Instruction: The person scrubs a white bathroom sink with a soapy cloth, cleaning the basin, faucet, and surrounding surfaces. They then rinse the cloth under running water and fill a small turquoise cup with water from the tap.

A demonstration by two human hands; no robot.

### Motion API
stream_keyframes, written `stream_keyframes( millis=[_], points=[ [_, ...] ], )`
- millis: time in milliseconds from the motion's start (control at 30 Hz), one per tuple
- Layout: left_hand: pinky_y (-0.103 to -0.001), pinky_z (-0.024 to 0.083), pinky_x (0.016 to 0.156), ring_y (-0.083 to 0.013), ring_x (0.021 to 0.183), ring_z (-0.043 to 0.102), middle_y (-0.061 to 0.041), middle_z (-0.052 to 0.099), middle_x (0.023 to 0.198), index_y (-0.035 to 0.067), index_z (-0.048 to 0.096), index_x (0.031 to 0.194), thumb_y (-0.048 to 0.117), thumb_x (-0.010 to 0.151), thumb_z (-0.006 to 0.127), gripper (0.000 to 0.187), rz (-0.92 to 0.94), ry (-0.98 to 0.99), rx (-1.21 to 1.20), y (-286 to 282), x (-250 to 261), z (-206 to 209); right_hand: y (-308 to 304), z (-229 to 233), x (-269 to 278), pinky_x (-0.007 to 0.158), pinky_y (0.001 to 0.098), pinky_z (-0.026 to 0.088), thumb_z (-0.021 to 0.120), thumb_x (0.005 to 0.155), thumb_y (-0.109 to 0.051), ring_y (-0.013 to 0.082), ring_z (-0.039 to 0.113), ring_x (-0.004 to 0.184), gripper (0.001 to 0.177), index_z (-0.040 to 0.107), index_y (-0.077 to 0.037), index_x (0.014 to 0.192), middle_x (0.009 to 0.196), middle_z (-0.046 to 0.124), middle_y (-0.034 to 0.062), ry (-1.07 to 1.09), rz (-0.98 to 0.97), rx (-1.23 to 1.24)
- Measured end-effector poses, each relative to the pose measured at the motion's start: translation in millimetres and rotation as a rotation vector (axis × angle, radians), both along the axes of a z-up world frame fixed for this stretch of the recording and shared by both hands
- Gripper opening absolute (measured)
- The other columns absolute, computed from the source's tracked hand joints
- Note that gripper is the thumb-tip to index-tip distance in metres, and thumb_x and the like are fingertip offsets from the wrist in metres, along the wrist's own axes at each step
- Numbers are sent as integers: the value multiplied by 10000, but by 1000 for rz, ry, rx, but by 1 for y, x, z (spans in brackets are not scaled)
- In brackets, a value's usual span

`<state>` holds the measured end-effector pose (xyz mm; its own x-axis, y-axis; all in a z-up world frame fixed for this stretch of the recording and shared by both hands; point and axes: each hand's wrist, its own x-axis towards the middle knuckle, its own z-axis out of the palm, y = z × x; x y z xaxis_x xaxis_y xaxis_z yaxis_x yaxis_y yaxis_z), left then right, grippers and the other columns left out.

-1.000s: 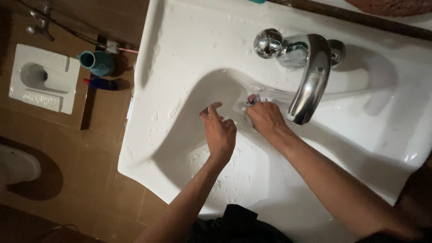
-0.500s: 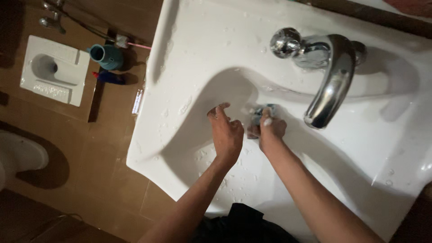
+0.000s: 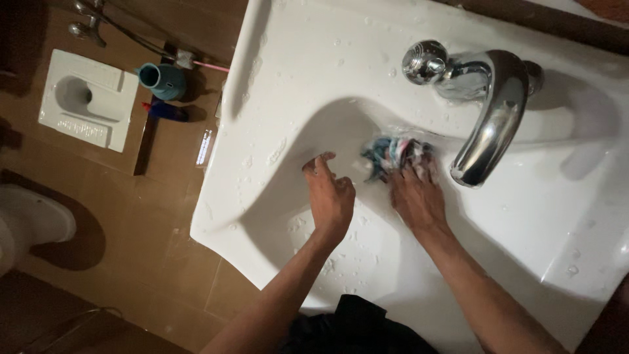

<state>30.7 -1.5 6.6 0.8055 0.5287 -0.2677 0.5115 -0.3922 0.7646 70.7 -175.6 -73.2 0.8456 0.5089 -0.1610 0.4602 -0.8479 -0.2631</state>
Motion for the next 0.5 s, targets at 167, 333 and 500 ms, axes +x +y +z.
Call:
stream_keyframes(
  millis=[167, 333, 500],
  points=[
    [-427, 550, 823, -310, 962, 624, -223, 459, 1288, 49, 490, 1330, -47, 821, 581, 526, 7, -2, 5, 4, -6, 0, -8, -2, -22, 919, 500, 556, 637, 877, -164, 445, 715, 955, 469, 685, 45, 1293, 1007, 733, 270, -406, 13, -178],
    [-425, 544, 842, -321, 948, 635, -239, 519, 1233, 29, 516, 1314, -26, 843, 579, 478, -42, -7, 25, 2, -18, -27, 5, -3, -56, 478, 443, 608, 574, 1038, -134, 307, 737, 588, 221, 722, 23, 1089, 846, 728, 247, 83, -47, -201],
    [-409, 566, 866, -268, 967, 697, -160, 698, 1111, 9, 600, 1211, 231, 976, 606, 323, -58, -73, -230, 3, -29, -56, 24, 7, -46, 584, 468, 561, 634, 981, -269, 274, 689, 601, 230, 708, -60, 919, 704, 719, 149, 303, -329, 387]
  ],
)
